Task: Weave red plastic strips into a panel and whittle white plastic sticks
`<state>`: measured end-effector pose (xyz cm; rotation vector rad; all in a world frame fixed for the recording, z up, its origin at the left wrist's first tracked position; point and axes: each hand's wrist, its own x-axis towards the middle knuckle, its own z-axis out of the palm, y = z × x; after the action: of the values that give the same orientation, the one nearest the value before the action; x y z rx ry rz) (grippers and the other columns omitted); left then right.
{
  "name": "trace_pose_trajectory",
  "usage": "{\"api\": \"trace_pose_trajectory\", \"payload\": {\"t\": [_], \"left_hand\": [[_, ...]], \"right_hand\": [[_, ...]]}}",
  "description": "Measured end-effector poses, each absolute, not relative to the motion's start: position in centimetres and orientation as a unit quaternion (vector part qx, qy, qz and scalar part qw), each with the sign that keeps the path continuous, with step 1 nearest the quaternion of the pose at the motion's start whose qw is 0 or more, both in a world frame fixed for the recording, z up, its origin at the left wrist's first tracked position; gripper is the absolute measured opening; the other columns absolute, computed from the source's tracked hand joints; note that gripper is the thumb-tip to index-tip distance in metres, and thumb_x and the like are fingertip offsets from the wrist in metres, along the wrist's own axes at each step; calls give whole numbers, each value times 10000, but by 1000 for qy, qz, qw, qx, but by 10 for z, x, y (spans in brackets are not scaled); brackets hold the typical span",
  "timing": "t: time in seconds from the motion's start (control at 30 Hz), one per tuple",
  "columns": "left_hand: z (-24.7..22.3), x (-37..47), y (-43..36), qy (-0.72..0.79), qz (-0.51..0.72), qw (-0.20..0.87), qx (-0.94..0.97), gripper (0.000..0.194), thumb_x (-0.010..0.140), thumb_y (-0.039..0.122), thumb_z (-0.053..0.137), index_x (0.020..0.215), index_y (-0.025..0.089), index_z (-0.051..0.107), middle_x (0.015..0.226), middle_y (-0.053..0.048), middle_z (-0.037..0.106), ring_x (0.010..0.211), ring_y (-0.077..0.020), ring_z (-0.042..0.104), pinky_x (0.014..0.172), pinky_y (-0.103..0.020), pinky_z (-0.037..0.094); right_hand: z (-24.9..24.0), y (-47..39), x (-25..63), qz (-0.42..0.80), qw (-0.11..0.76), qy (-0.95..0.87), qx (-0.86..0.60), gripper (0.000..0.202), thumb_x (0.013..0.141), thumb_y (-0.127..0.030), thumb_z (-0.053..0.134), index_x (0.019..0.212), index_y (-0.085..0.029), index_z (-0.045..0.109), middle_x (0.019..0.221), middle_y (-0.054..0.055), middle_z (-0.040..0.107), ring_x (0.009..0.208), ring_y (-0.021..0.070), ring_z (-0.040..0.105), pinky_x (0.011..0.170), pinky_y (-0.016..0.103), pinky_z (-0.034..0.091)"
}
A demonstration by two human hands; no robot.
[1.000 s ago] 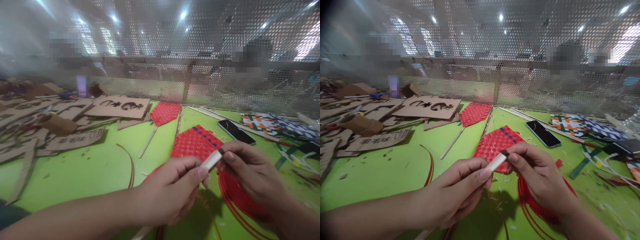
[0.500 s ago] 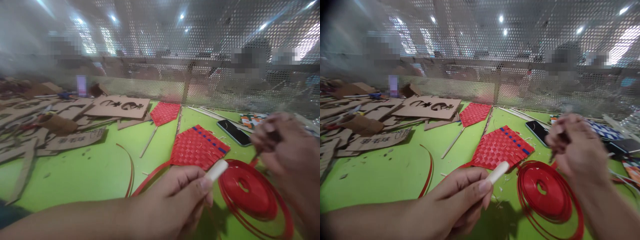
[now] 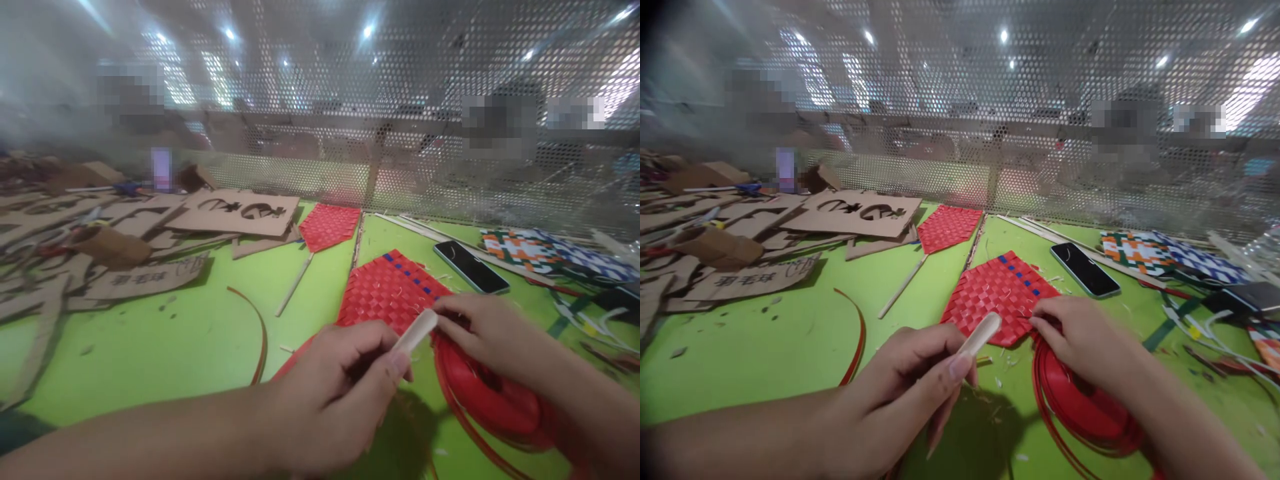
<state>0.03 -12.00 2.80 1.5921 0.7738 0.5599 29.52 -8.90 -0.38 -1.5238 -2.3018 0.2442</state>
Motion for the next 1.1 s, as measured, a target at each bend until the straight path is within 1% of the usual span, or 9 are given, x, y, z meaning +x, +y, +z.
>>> {"api": "trace_pose_trajectory", "payload": {"t": [0.07,0.13,0.2,0.3,0.47,0.6,0.73,0.93,1.1], "left_hand": [[27,-2,-118,335,245,558,718,393,1112,493,455,852,212,545,607,35,528,536,-102,452,521,-256,322],[25,-3,-115,340,252,522,740,407,1123,490,436,850,213,555,628,36,511,559,-107,439,536,-275,313],[23,-4,-114,341,261,491,758,395,1129,472,429,860,214,560,646,43,480,573,-110,420,553,-288,313],[22,-3,-113,332,271,451,783,342,1129,409,448,862,219,544,664,50,448,585,-112,396,579,-297,317],[22,-1,-115,323,263,437,797,340,1125,381,445,824,227,481,681,45,443,595,-112,390,593,-289,330],[23,-2,-117,317,248,438,804,323,1130,374,417,846,231,476,673,50,428,579,-111,371,587,-289,322],[24,-3,-119,314,230,444,807,318,1140,390,386,874,237,473,668,56,403,570,-114,339,589,-295,303],[23,1,-121,320,233,425,814,316,1136,370,388,850,240,420,680,58,386,589,-115,332,610,-293,303],[19,1,-120,303,246,383,837,250,1097,292,424,853,240,418,670,66,397,563,-103,341,570,-270,293]], "right_hand": [[3,-93,291,57,238,-803,-543,232,966,-434,666,986,-273,831,977,74,839,863,282,777,771,405,605],[13,-104,277,80,317,-768,-550,254,951,-494,720,1043,-288,835,1071,79,838,969,295,784,820,398,634],[23,-117,258,199,390,-718,-541,234,969,-517,728,1026,-318,837,978,37,843,852,237,796,730,307,654],[33,-135,232,305,451,-662,-516,229,946,-532,768,983,-326,861,914,38,849,782,221,799,715,274,675],[26,-141,222,375,473,-607,-518,217,923,-499,811,1002,-305,868,987,60,856,846,228,805,776,280,681],[14,-139,228,450,491,-557,-496,157,925,-414,832,1040,-309,856,983,33,856,826,196,798,750,248,653],[7,-139,228,505,495,-517,-483,157,927,-396,828,1045,-295,848,967,40,851,827,195,785,732,251,627],[8,-139,223,541,498,-464,-493,218,822,-445,896,877,-252,814,825,50,802,723,188,715,646,257,588],[5,-143,227,546,482,-467,-501,193,889,-432,845,915,-251,781,829,23,751,716,150,653,639,226,533]]}}
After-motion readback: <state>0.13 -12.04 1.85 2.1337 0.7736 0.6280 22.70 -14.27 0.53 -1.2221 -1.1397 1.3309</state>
